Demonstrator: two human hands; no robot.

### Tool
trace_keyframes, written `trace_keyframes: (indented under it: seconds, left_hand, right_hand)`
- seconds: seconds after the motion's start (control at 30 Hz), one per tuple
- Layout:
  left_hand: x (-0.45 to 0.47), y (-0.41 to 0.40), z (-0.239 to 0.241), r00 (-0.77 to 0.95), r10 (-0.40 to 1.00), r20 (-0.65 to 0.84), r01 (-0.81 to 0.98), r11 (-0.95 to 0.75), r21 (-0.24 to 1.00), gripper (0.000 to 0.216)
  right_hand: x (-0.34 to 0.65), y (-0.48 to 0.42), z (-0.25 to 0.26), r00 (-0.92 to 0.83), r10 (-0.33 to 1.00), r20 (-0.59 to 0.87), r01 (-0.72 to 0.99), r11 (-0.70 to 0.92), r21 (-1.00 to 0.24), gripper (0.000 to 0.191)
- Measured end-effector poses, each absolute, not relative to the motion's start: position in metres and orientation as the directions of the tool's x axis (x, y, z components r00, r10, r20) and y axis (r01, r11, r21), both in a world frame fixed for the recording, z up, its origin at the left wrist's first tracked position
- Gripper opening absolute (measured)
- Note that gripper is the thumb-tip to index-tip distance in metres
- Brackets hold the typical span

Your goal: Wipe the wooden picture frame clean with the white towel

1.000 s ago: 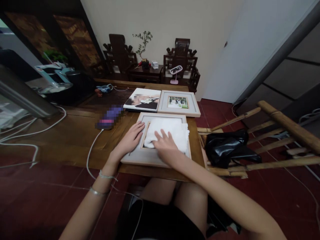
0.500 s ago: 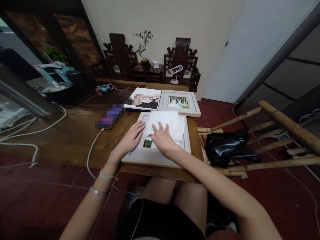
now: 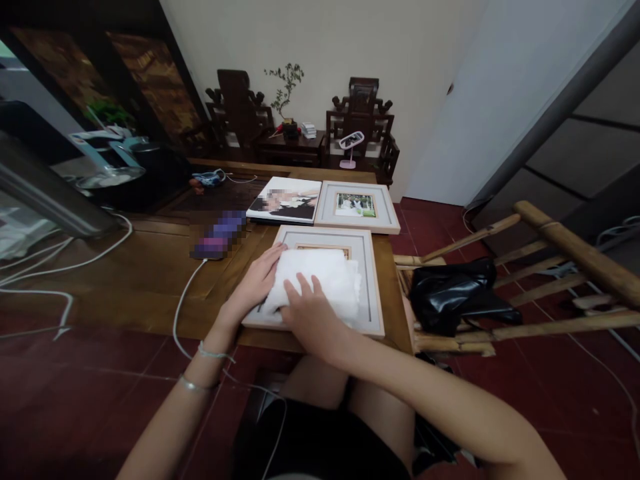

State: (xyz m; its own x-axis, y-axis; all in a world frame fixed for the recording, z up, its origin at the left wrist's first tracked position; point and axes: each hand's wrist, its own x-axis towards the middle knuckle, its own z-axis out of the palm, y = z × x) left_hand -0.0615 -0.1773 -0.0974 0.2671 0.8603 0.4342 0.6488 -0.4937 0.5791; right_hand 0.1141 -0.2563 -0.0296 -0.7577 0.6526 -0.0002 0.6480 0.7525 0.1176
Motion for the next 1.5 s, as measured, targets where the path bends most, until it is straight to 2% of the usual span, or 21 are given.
trace_keyframes:
  seconds: [0.17, 0.33, 0.47, 0.53, 0.8, 1.07, 1.33, 1.5]
  left_hand:
    - [-0.061, -0.180, -0.095, 0.238, 0.876, 0.420, 0.654, -0.464, 0.598, 0.047]
    - [-0.059, -0.182, -0.092, 0.280, 0.864, 0.418, 0.672, -0.488, 0.557, 0.042]
    - [-0.057, -0.183, -0.086, 0.285, 0.847, 0.448, 0.646, -0.515, 0.563, 0.037]
    - [-0.058, -0.182, -0.086, 0.276, 0.841, 0.465, 0.636, -0.523, 0.567, 0.037]
    - [-0.062, -0.178, -0.097, 0.264, 0.853, 0.450, 0.659, -0.500, 0.562, 0.042]
    - [-0.061, -0.178, -0.099, 0.250, 0.842, 0.479, 0.633, -0.516, 0.577, 0.040]
    - [-0.062, -0.175, -0.104, 0.237, 0.826, 0.511, 0.638, -0.529, 0.560, 0.040]
    - [-0.062, -0.176, -0.102, 0.256, 0.818, 0.515, 0.661, -0.537, 0.524, 0.043]
  right_hand:
    - [0.109, -0.203, -0.033, -0.688, 0.724, 0.050, 0.714, 0.662, 0.228, 0.031]
    - [0.112, -0.152, -0.012, -0.654, 0.729, 0.203, 0.749, 0.587, 0.306, 0.032]
    - [0.104, -0.133, -0.013, -0.774, 0.624, 0.106, 0.623, 0.722, 0.300, 0.033]
    - [0.101, -0.130, -0.016, -0.782, 0.621, 0.062, 0.611, 0.742, 0.275, 0.035]
    - [0.133, -0.136, -0.013, -0.680, 0.733, 0.006, 0.703, 0.649, 0.291, 0.029]
    - [0.222, -0.147, -0.002, -0.511, 0.859, -0.037, 0.799, 0.491, 0.348, 0.036]
    - [0.230, -0.186, 0.004, -0.585, 0.801, -0.128, 0.770, 0.598, 0.223, 0.039]
    - [0.231, -0.244, 0.016, -0.609, 0.767, -0.200, 0.773, 0.631, 0.063, 0.042]
